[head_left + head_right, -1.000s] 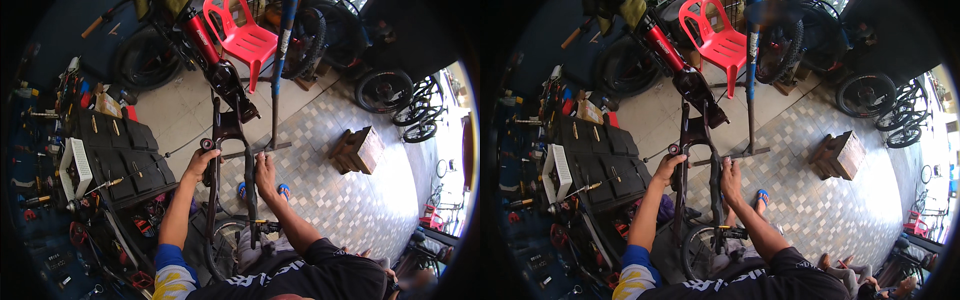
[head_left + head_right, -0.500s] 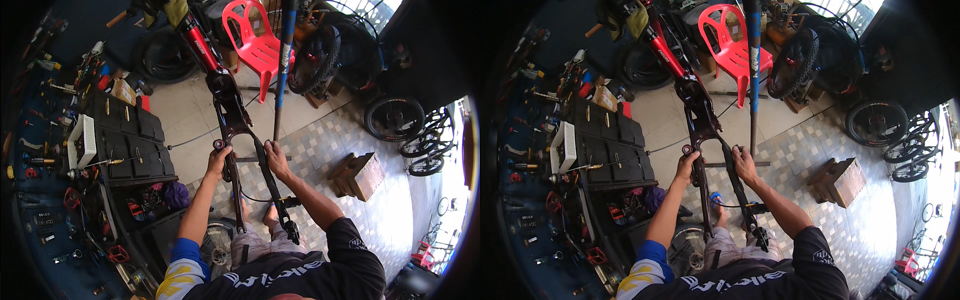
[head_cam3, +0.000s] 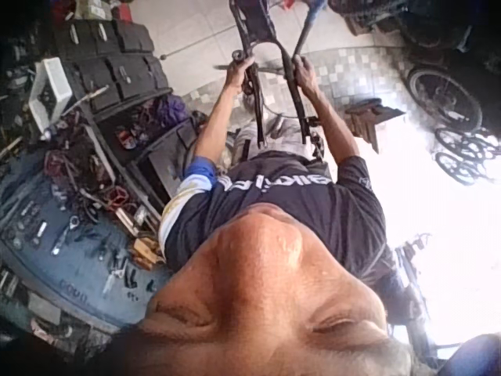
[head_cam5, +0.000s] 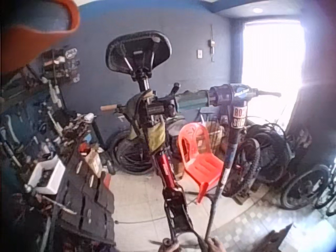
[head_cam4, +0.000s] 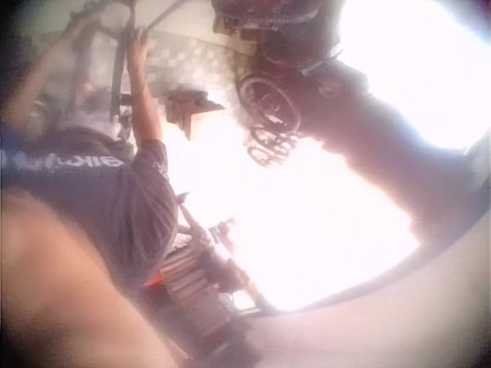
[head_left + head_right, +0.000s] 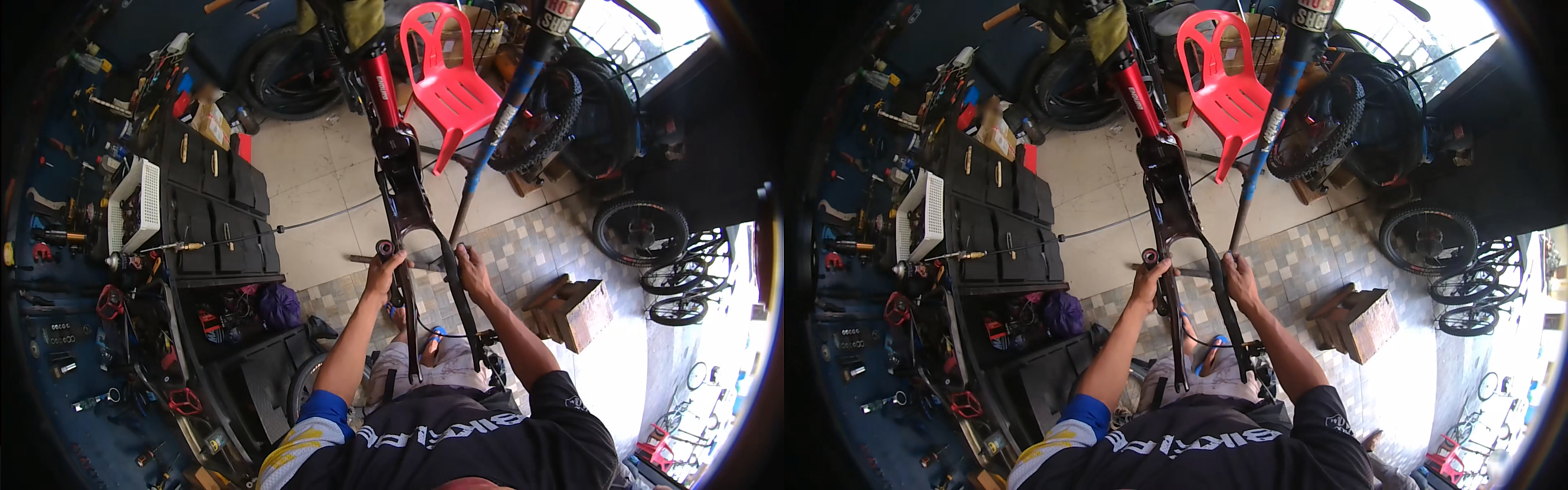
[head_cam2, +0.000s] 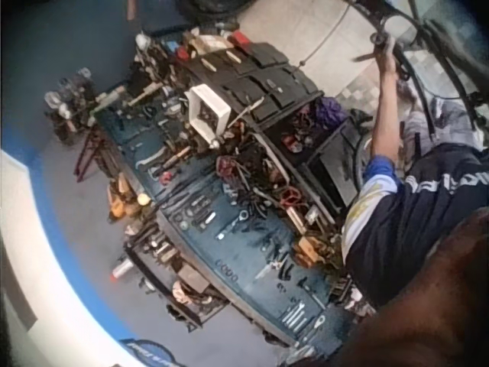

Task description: The person selects small parts from a tray and installs a derailleur onto a bicycle frame mounted on a repair stand. They then attach a cable to the derailleur and route it through the frame.

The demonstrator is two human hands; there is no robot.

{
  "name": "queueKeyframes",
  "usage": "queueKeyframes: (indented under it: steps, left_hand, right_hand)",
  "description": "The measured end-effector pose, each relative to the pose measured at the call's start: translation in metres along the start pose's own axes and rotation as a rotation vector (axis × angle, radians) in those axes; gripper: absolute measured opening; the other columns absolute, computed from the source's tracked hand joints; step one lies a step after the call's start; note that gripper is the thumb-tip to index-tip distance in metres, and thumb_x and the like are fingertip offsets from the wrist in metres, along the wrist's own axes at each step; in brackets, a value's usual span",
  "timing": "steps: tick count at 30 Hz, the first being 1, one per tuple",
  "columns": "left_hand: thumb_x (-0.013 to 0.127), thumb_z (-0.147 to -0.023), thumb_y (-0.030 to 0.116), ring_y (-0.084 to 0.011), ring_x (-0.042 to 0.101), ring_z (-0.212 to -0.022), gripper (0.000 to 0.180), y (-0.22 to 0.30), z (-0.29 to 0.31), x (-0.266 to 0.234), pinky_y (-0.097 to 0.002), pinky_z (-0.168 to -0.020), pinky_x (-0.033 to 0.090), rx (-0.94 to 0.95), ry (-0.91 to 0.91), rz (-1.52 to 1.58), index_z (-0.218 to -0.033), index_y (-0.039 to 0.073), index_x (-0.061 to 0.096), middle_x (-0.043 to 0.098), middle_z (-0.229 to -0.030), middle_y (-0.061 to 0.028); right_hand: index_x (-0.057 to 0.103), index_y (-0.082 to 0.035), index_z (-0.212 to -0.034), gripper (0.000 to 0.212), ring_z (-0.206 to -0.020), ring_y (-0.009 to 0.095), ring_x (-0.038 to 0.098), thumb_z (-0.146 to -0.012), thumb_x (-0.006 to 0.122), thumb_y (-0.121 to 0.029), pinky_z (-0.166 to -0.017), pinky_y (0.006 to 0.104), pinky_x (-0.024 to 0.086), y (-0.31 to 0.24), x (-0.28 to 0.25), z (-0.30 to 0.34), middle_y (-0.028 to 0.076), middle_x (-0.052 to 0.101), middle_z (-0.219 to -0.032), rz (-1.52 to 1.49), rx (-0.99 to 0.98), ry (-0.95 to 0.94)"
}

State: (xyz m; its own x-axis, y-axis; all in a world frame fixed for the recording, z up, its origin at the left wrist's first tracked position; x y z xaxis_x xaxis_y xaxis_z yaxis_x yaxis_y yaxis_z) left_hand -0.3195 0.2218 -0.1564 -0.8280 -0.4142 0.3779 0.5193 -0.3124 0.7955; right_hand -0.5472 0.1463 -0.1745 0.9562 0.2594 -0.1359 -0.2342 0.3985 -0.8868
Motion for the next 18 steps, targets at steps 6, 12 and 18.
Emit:
queueKeyframes:
  steps: [6, 12, 18]
  left_hand:
    - [0.075, -0.09, 0.03, -0.0122, 0.064, -0.069, 0.028, -0.001, -0.002, -0.018, -0.028, -0.06, 0.052, -0.063, -0.053, 0.053, -0.103, 0.008, 0.065, 0.071, -0.086, -0.0073]
    - [0.075, -0.09, 0.037, -0.0171, 0.069, -0.077, 0.035, -0.006, -0.003, -0.04, -0.0286, -0.063, 0.054, -0.155, -0.113, 0.079, -0.105, 0.008, 0.065, 0.072, -0.094, -0.0101]
    - [0.069, -0.093, 0.042, -0.0243, 0.073, -0.073, 0.043, 0.0, 0.003, -0.048, -0.0366, -0.064, 0.062, -0.299, -0.136, 0.261, -0.112, 0.004, 0.062, 0.073, -0.099, -0.0138]
  right_hand:
    - [0.06, -0.001, -0.108, 0.045, -0.056, 0.011, 0.055, -0.105, 0.053, -0.045, -0.053, 0.0277, 0.05, -0.015, 0.004, 0.005, 0.002, 0.052, -0.074, 0.06, -0.086, 0.113]
    - [0.063, -0.001, -0.098, 0.045, -0.067, 0.011, 0.05, -0.103, 0.056, -0.045, -0.06, 0.031, 0.041, -0.043, 0.002, -0.014, 0.003, 0.054, -0.071, 0.094, -0.108, 0.155]
    - [0.063, 0.0, -0.098, 0.045, -0.066, 0.01, 0.047, -0.102, 0.058, -0.044, -0.058, 0.0301, 0.039, -0.069, 0.013, -0.026, 0.002, 0.05, -0.068, 0.148, -0.258, 0.172]
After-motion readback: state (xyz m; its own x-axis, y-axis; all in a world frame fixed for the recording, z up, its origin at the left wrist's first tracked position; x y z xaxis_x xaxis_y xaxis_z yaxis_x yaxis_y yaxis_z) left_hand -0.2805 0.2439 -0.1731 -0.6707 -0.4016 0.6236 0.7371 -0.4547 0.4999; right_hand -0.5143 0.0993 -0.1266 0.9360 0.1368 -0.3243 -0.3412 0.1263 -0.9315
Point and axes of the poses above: each hand's wrist, its own z-axis away from the middle knuckle, its own x-axis out of the palm, y = z × x, the point moved 4 cm from there along -z, towards the middle knuckle
